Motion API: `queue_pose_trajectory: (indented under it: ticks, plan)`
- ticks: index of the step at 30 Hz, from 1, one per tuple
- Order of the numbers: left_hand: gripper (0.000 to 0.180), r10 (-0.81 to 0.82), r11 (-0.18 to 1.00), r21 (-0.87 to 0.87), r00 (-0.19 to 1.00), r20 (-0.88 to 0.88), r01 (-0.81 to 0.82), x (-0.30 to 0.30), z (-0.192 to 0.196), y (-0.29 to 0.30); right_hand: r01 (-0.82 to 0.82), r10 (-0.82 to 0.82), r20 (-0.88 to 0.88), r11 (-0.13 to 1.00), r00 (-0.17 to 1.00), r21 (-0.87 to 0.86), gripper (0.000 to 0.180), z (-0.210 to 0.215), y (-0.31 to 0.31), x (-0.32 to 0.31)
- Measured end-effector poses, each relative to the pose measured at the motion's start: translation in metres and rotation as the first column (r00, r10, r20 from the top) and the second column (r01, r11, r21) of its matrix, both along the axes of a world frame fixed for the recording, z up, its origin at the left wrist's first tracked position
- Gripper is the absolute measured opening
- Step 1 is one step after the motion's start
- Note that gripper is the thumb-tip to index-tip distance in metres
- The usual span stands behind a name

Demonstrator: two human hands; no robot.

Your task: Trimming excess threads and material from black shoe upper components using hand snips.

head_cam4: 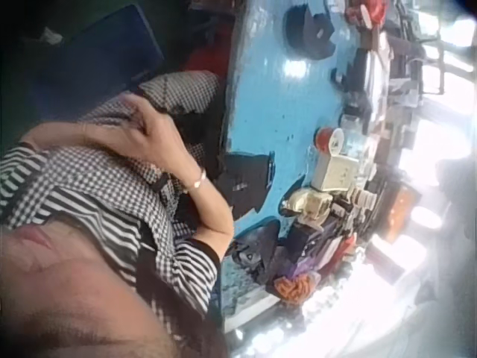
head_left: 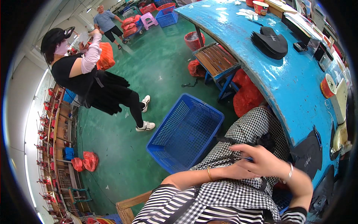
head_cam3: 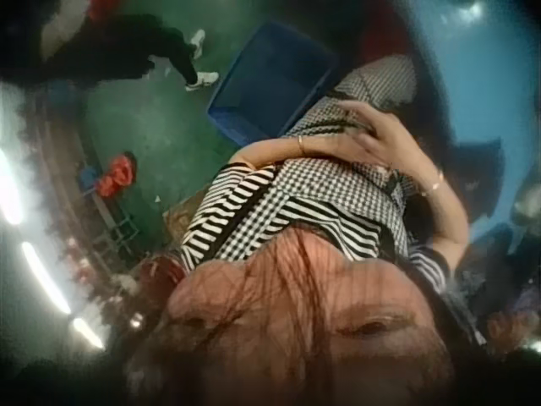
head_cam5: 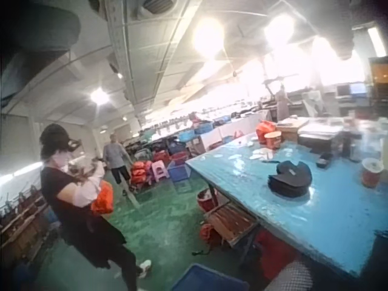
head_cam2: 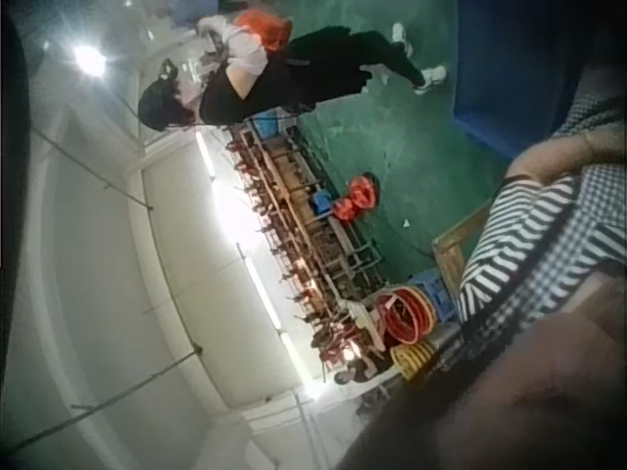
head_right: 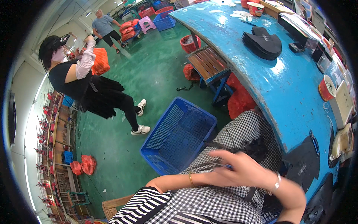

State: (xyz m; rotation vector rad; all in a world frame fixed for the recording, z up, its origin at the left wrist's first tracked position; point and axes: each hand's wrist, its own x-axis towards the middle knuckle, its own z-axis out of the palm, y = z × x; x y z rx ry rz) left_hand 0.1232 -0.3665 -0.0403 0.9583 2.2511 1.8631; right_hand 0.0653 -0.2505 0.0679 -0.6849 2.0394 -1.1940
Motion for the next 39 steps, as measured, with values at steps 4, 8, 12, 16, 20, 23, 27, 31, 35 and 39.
queue_pose_trajectory:
  ticks: [4,8,12,16,20,23,27,31,35,39]
  plan:
    - [0.014,-0.521,0.851,0.212,0.721,0.457,0.481,-0.033,-0.002,-0.014,0.706,-0.703,0.069,0.708,0.708,-0.039,0.043,-0.046,0.047,0.094]
    - [0.013,-0.584,0.807,0.176,0.719,0.376,0.564,-0.032,0.004,0.003,0.895,-0.88,0.176,0.418,0.442,-0.157,0.027,-0.074,0.042,0.147]
    - [0.011,-0.606,0.79,0.126,0.735,0.303,0.6,-0.025,0.008,0.008,0.914,-0.927,-0.019,0.371,0.373,-0.162,0.012,-0.085,0.044,0.151]
    - [0.012,-0.591,0.799,0.105,0.742,0.315,0.592,-0.017,0.005,0.006,0.853,-0.833,-0.25,0.52,0.494,-0.047,0.014,-0.079,0.05,0.156]
    - [0.013,-0.623,0.776,0.142,0.714,0.32,0.614,-0.012,0.008,0.008,0.826,-0.812,-0.245,0.56,0.53,-0.07,0.014,-0.074,0.055,0.166]
    - [0.013,-0.674,0.727,0.158,0.651,0.349,0.668,-0.009,0.011,0.015,0.8,-0.784,-0.22,0.6,0.58,-0.03,0.012,-0.067,0.063,0.178]
    - [0.013,-0.729,0.651,0.114,0.575,0.372,0.751,-0.007,0.014,0.033,0.803,-0.798,-0.201,0.591,0.569,-0.073,0.011,-0.062,0.072,0.19]
    - [0.012,-0.783,0.579,0.05,0.538,0.312,0.814,-0.014,0.025,0.061,0.851,-0.853,-0.146,0.517,0.501,-0.097,0.01,-0.06,0.089,0.204]
    - [0.01,-0.744,0.545,-0.161,0.563,0.359,0.823,-0.04,0.044,0.086,0.814,-0.846,-0.17,0.533,0.505,-0.23,0.009,-0.061,0.118,0.199]
    - [0.007,-0.573,0.663,-0.332,0.74,0.351,0.671,-0.105,0.084,0.126,0.895,-0.992,0.129,-0.065,-0.008,-0.441,0.005,-0.068,0.179,0.231]
